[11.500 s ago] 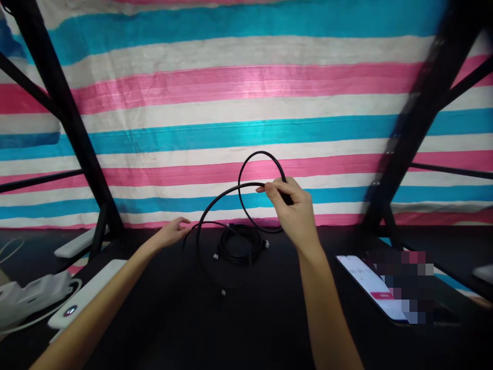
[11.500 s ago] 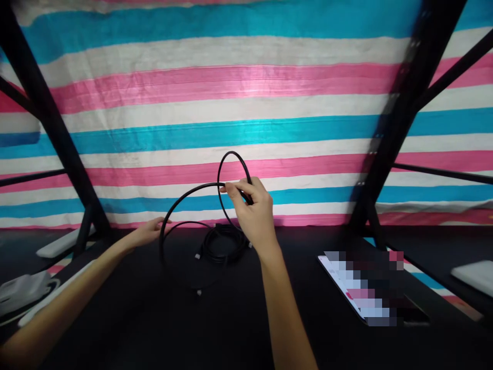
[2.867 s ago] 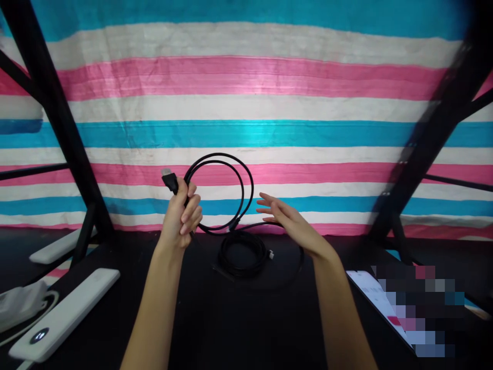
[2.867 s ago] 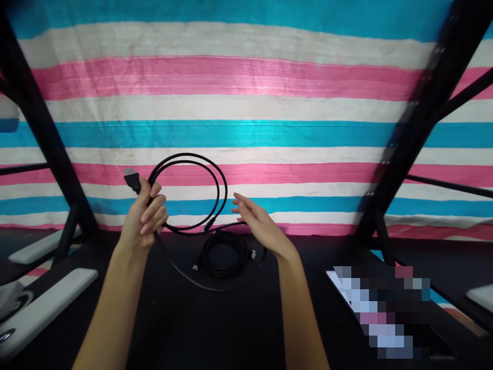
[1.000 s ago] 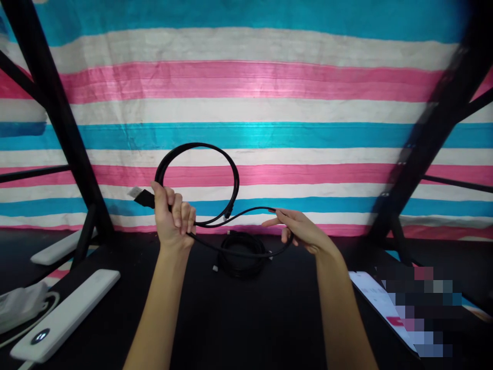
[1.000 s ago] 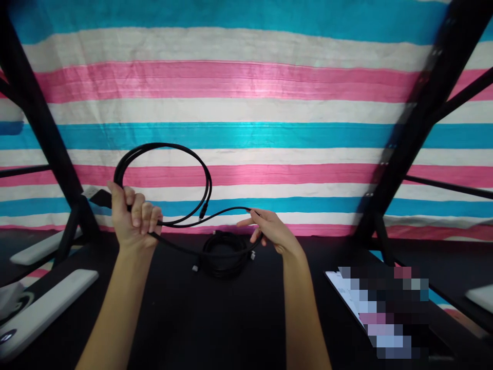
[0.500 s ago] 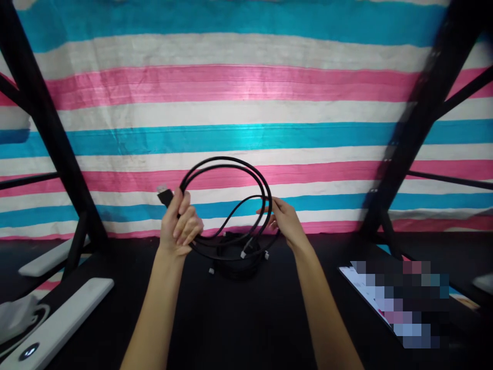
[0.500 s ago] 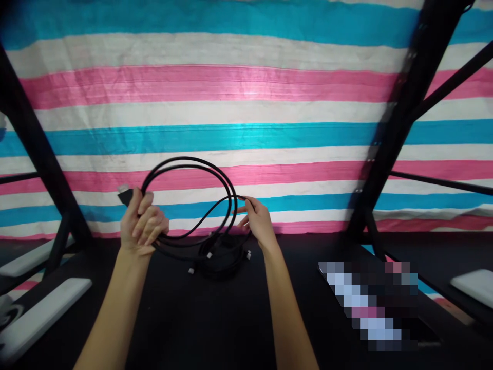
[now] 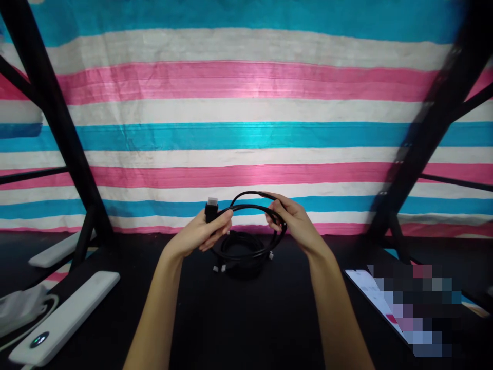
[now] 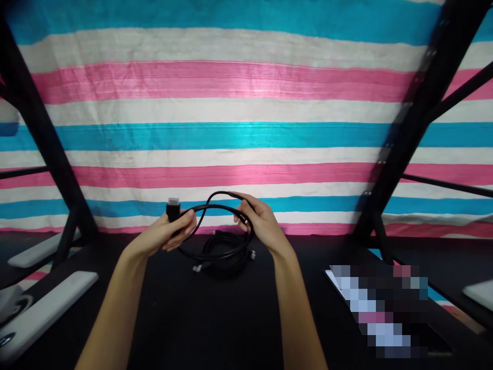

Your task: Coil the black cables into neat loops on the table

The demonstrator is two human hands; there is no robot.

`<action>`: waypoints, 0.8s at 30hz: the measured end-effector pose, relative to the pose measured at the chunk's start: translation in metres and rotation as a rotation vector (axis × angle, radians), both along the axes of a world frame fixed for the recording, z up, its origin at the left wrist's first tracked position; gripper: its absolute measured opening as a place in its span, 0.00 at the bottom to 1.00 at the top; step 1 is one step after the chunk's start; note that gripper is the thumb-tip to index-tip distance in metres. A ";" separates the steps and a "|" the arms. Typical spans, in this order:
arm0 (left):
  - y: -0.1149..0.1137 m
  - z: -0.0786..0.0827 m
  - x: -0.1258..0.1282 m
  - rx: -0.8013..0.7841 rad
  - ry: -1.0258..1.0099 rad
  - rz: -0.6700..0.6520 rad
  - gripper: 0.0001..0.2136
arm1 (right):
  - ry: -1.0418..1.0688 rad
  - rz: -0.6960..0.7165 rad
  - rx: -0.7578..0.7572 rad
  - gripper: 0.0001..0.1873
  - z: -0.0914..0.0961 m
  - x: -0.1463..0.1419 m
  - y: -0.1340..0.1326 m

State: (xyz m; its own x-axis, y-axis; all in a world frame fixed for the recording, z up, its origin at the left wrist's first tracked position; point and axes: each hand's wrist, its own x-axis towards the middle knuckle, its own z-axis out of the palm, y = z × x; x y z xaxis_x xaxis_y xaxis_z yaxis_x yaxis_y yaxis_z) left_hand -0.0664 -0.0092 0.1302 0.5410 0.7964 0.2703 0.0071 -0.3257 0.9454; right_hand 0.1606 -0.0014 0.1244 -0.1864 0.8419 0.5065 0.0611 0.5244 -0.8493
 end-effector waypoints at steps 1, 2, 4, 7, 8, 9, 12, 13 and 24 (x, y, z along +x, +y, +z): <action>0.000 0.001 0.004 0.093 0.032 0.089 0.20 | -0.003 0.000 -0.008 0.23 0.001 0.000 -0.002; 0.001 0.000 0.009 0.178 0.052 0.164 0.20 | 0.000 -0.013 -0.009 0.23 0.003 -0.001 -0.004; 0.007 -0.002 0.018 0.328 0.051 0.286 0.19 | 0.025 -0.072 -0.007 0.24 0.005 -0.002 -0.008; 0.020 -0.011 0.029 0.586 -0.070 0.452 0.11 | 0.038 -0.107 -0.014 0.27 0.007 -0.004 -0.012; 0.024 -0.014 0.030 0.653 -0.112 0.478 0.09 | 0.019 -0.088 -0.017 0.28 0.007 -0.004 -0.014; 0.028 -0.017 0.031 0.695 -0.140 0.476 0.14 | -0.006 -0.059 -0.021 0.28 0.008 -0.005 -0.016; 0.033 -0.023 0.031 0.703 -0.116 0.349 0.31 | -0.072 0.044 -0.070 0.28 0.008 -0.004 -0.020; 0.033 -0.024 0.031 0.696 -0.089 0.303 0.33 | -0.096 0.079 -0.104 0.28 0.008 -0.004 -0.021; 0.017 -0.020 0.040 0.663 0.034 0.085 0.29 | -0.270 0.182 -0.169 0.29 0.007 0.002 -0.020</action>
